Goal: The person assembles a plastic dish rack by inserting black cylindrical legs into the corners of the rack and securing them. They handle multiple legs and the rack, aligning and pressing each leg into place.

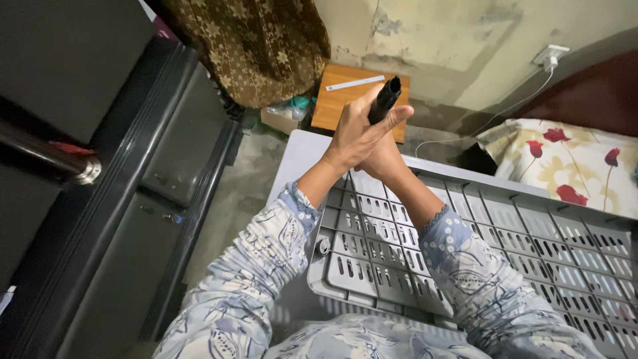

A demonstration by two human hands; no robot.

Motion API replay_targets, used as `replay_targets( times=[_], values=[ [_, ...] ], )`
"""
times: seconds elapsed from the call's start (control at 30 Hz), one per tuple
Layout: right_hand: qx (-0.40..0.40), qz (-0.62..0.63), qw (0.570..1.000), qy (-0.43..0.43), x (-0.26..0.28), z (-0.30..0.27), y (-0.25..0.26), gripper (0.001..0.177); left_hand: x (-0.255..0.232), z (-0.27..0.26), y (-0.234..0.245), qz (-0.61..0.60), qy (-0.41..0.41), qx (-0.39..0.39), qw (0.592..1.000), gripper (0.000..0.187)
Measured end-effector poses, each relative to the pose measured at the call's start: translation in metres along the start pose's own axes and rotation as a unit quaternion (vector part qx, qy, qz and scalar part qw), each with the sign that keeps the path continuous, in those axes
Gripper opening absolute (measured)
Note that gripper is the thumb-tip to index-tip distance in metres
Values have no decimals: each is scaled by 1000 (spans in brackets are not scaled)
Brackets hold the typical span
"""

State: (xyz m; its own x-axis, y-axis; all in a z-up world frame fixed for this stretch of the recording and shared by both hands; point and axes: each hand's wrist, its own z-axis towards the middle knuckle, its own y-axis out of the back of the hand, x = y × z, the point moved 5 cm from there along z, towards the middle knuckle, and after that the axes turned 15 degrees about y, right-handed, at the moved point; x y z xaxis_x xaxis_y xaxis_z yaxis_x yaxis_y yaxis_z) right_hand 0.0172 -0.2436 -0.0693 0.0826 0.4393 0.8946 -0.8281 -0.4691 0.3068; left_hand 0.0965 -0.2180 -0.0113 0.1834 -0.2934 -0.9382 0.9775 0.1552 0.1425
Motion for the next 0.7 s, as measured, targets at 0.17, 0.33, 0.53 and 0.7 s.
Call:
replay_targets(
  times=[0.17,0.33,0.53,0.7],
  values=[
    [12,9,999,30,3,-1,-2,23,-1,-5,3,-33,-8,9,999,56],
    [10,-12,999,31,4,2,-7,36,21,-1,9,-39,45,8,998,54],
    [3,-47,988,149,15,9,-11,38,26,-1,17,-32,-14,-23,999,64],
    [7,30,999,35,1,7,-11,34,31,3,12,-40,46,12,998,63]
  ],
)
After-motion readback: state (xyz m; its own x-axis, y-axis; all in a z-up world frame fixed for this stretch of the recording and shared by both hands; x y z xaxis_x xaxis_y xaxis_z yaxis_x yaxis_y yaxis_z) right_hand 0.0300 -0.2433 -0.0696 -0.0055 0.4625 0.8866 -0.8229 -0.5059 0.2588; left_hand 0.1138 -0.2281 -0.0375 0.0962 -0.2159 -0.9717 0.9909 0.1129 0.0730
